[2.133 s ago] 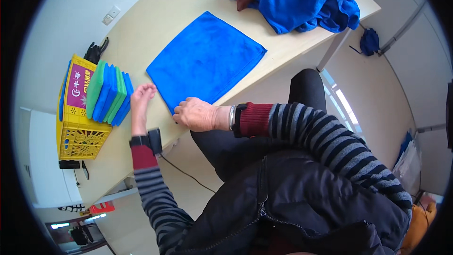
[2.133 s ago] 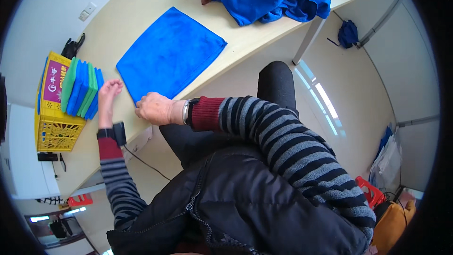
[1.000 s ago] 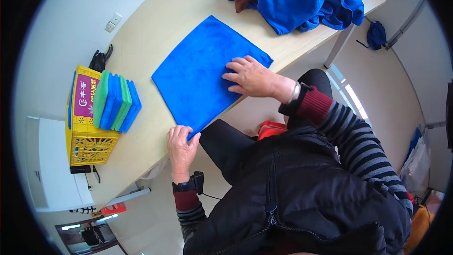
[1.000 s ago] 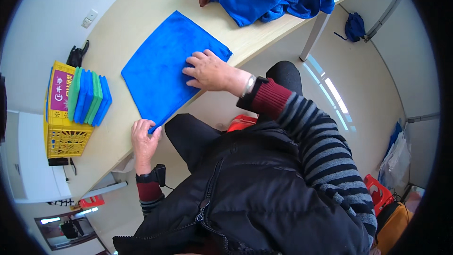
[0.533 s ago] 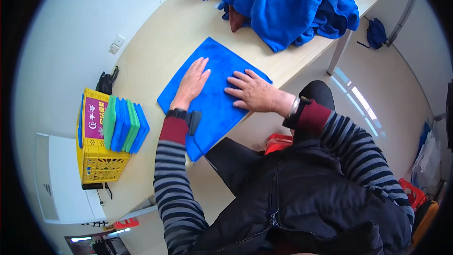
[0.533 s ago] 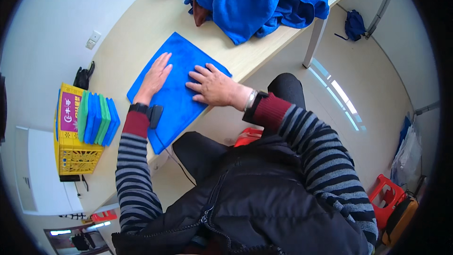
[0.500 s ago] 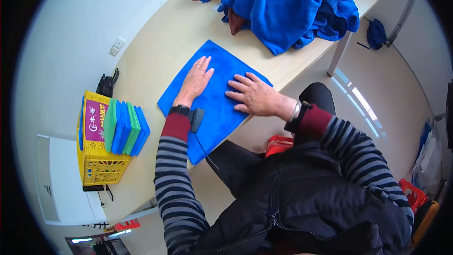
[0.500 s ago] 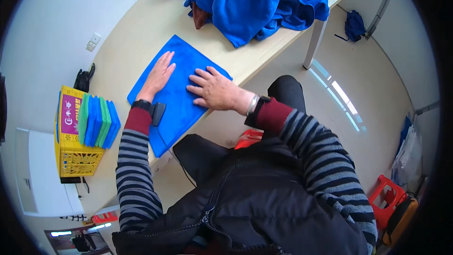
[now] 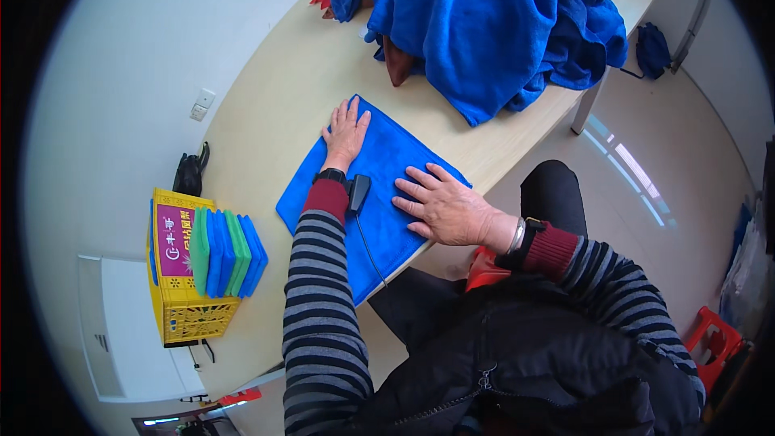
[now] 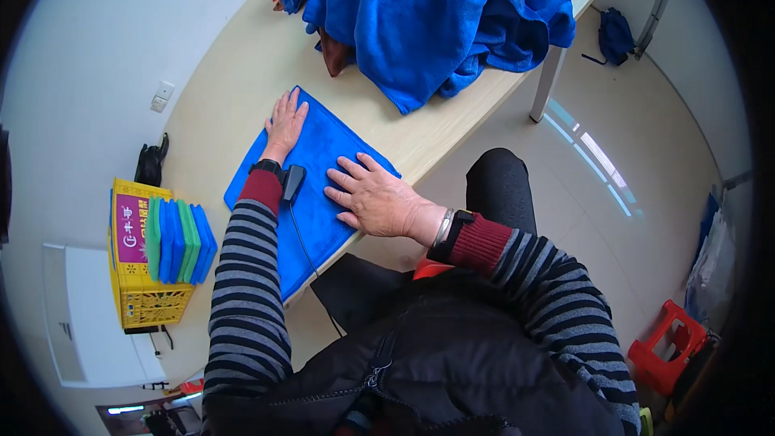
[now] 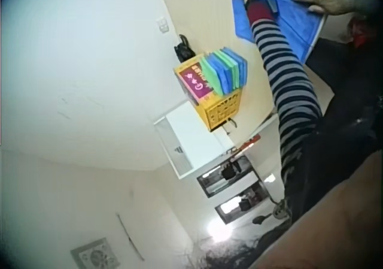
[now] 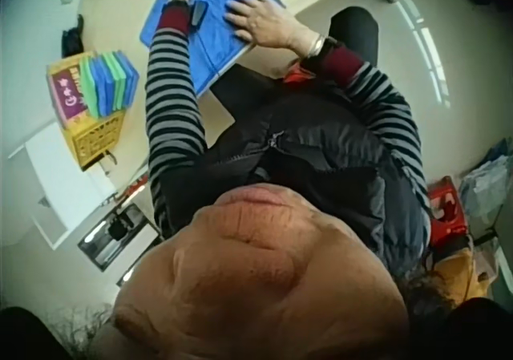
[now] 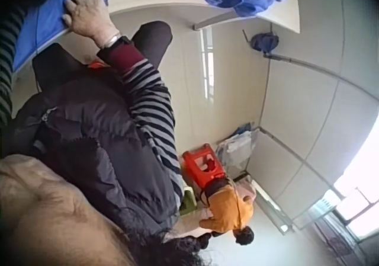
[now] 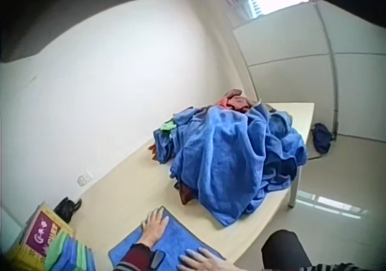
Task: Folding blue and green fabric cloths and placing them into a yellow crate.
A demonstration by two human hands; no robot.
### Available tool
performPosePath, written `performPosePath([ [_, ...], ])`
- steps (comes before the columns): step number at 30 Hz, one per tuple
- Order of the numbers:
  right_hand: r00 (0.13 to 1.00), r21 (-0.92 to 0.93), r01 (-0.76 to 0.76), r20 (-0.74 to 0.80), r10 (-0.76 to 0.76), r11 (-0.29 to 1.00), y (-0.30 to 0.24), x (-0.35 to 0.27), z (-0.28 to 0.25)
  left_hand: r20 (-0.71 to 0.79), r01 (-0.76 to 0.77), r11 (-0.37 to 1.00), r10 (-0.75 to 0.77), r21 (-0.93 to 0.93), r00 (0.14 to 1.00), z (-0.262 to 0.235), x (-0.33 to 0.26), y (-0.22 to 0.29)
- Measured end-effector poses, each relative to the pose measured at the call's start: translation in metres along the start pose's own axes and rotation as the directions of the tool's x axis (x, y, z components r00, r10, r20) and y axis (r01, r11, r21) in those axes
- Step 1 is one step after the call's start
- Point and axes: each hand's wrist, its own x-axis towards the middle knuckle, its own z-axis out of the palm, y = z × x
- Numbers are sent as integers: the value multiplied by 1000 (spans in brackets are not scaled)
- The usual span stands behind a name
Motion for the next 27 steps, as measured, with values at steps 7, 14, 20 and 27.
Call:
performPosePath([
  [7,1000,16,-14,25,14,1000,0,-3,0,-62,-34,999,34,6,998,-2,-41,-27],
  [14,1000,-26,11,-10,-11,1000,-3,0,2,-40,222,973,-225,-70,974,-6,-94,-126],
  [20,1000,-38,-7,19,7,999,-7,0,-3,-72,377,924,-381,-62,922,-7,-135,-171],
  [27,1000,-48,2,5,-1,999,-8,-1,-3,-152,538,842,-537,-41,830,-14,-190,-176],
])
